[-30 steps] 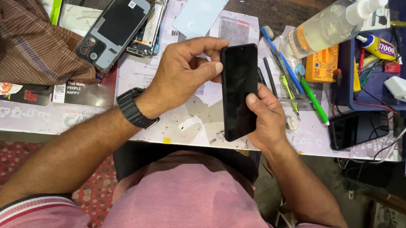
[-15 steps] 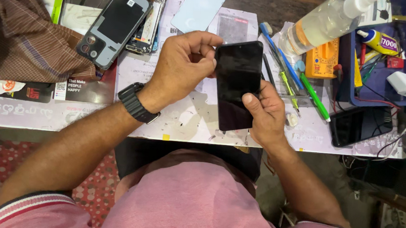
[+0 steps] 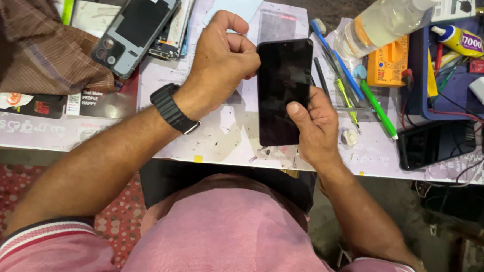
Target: The person uses a green precision tool to pry and separate the back cover of a black smartphone. They then insert a SIM card into the tray and reassemble the phone by snapping the back cover back into place. The person handles the phone and tools on a cluttered workbench.
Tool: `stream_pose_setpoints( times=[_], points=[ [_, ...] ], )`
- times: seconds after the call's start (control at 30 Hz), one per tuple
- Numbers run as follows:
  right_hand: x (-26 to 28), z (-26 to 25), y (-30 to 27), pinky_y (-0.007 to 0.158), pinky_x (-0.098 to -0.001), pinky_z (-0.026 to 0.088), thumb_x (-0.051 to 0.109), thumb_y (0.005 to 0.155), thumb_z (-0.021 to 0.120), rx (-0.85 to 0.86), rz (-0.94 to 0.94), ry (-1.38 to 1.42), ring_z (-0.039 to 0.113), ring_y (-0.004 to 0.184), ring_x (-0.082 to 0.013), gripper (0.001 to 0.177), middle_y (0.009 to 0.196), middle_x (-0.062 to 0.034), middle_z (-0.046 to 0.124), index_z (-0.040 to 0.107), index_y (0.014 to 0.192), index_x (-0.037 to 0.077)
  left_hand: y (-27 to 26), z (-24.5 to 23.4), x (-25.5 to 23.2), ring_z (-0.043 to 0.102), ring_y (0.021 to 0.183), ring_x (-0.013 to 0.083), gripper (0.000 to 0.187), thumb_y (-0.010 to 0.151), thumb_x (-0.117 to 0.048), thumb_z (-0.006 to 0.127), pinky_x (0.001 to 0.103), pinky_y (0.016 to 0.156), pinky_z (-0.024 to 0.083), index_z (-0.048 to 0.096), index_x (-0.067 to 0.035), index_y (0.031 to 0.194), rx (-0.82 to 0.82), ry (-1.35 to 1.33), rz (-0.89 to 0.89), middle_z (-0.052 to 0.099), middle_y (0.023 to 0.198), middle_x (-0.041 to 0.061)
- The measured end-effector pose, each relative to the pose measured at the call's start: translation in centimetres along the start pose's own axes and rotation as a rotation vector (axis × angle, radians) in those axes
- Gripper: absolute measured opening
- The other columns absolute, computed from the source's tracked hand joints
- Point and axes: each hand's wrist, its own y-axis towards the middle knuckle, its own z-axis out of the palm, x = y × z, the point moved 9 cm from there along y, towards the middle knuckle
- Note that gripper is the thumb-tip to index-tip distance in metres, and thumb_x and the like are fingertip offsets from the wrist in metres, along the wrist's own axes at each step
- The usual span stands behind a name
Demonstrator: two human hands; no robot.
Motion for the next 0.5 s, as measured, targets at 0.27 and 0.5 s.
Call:
stream_pose_setpoints(
  times=[0.27, 0.5],
  points=[
    [-1.8, -0.2, 0.3, 0.096, -0.0239, 0.05, 0.018, 0.105, 0.07, -0.036, 0.052, 0.157, 0.06, 0.103, -0.0097, 0.036, 0.115, -0.0044, 0.067, 0.058, 0.131, -0.004, 0.5, -0.2, 1.0, 0.062, 0.058, 0.0116, 0.044, 0.079, 0.009, 0.063, 0.025, 0.053, 0.054, 0.037, 0.002, 0.114, -0.058, 0.043, -0.037, 0.066, 0.073, 0.007],
    [-2.2, -0.5, 0.7, 0.099, -0.0279, 0.052, 0.016, 0.103, 0.069, -0.058, 0.146, 0.272, 0.063, 0.106, -0.0117, 0.035, 0.119, -0.007, 0.069, 0.058, 0.131, -0.003, 1.3, -0.3, 1.6, 0.065, 0.059, 0.0147, 0.032, 0.085, 0.007, 0.061, 0.029, 0.052, 0.057, 0.039, 0.0, 0.107, -0.021, -0.104, -0.069, 0.065, 0.073, 0.008]
  ],
)
